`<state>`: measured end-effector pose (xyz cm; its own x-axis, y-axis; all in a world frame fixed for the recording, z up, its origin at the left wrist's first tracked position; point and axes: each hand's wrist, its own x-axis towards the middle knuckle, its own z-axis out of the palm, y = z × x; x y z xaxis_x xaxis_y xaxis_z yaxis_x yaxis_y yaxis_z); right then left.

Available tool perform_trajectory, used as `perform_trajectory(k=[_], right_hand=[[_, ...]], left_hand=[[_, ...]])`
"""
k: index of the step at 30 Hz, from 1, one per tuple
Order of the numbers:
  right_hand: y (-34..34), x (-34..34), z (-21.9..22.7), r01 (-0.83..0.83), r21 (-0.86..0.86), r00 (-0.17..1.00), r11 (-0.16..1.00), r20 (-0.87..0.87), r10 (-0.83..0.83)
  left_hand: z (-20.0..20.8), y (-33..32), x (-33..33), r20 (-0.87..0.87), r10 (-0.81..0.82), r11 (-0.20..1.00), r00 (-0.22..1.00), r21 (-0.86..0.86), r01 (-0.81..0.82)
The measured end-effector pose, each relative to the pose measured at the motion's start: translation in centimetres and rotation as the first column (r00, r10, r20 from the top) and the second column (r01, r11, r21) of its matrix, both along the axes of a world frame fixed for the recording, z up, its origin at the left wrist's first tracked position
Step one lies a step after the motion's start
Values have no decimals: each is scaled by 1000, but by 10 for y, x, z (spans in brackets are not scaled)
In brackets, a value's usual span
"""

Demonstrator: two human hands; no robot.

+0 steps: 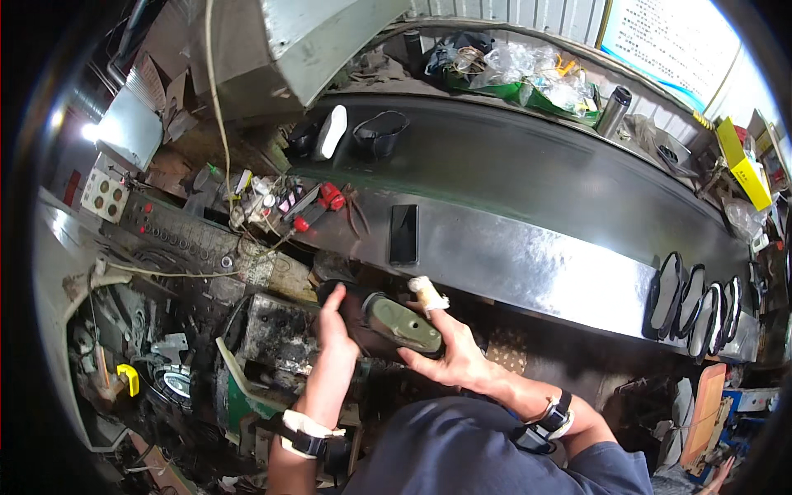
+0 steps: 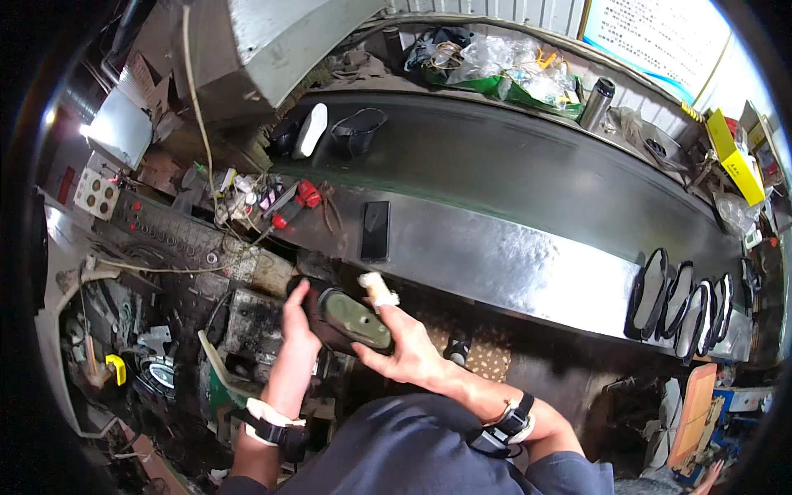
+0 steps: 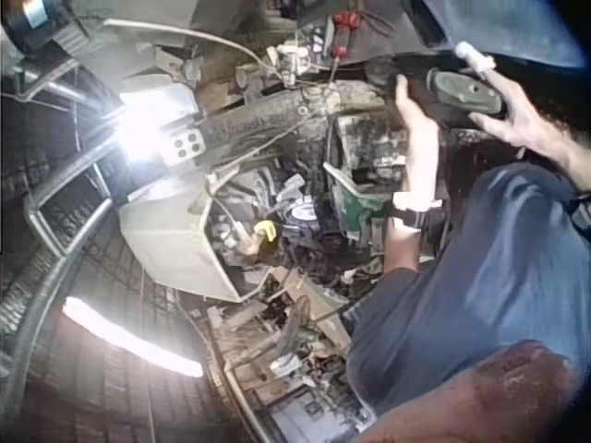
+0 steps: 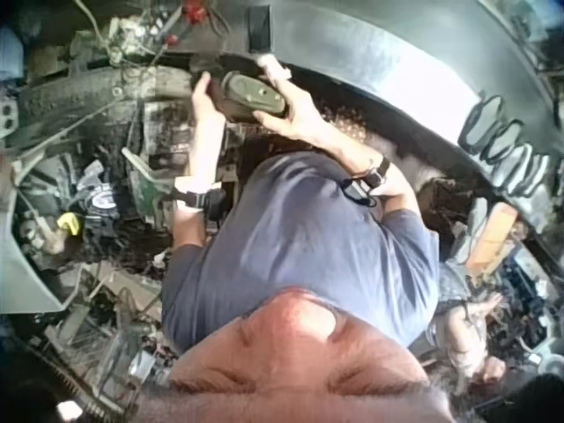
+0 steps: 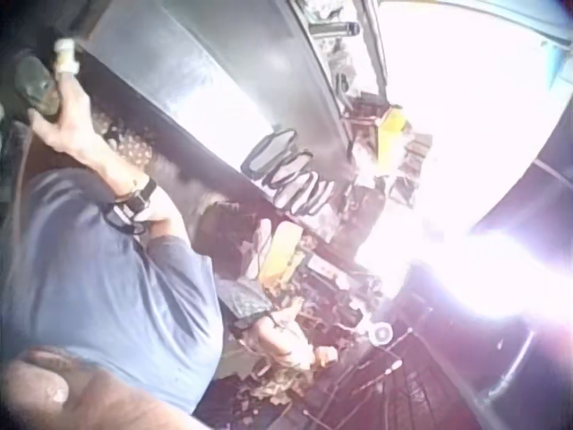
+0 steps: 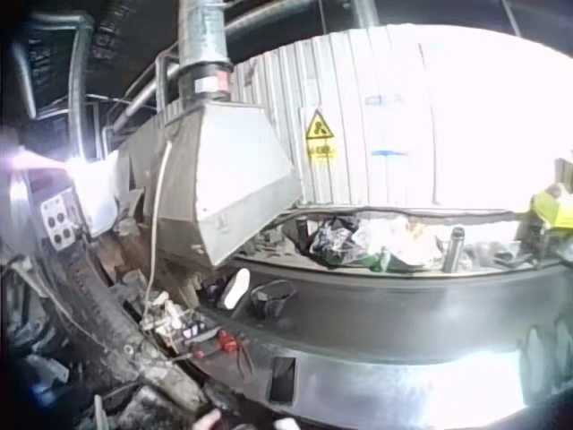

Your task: Operating a shoe lasting machine to shape uppers over lasts.

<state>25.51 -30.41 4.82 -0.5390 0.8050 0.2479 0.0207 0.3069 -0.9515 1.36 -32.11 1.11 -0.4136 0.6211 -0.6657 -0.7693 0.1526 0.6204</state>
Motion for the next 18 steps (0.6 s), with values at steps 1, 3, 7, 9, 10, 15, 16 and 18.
perform_trajectory(k=[1,3,7,9,10,15,16,18], right_hand=[[4,6,-7,29,-81,999,996,-32,-32],[20,28,-26,106,-269,993,957,-30,-118],[67,101,-69,412,-673,822,615,-17,-569],[81,161,-83,417,-785,698,457,-45,-715],[87,183,-77,485,-759,597,434,-75,-798],[76,371,-120,827,-475,345,302,5,-938],[69,388,-131,940,-335,71,63,10,-997],[21,454,-155,900,-432,25,-57,181,-983]], left_hand=[[-25,11,4,-30,4,998,1000,-63,-5],[-52,35,27,-110,-85,981,990,-181,64],[-43,57,64,-83,-451,886,889,-165,434],[-34,66,65,-249,-597,798,763,-85,596],[-37,71,58,-349,-628,768,695,-133,627],[-67,91,-7,-539,-646,747,541,-300,593],[-76,103,-17,-563,-661,732,496,-338,591],[-81,137,-25,-566,-670,715,481,-317,623]])
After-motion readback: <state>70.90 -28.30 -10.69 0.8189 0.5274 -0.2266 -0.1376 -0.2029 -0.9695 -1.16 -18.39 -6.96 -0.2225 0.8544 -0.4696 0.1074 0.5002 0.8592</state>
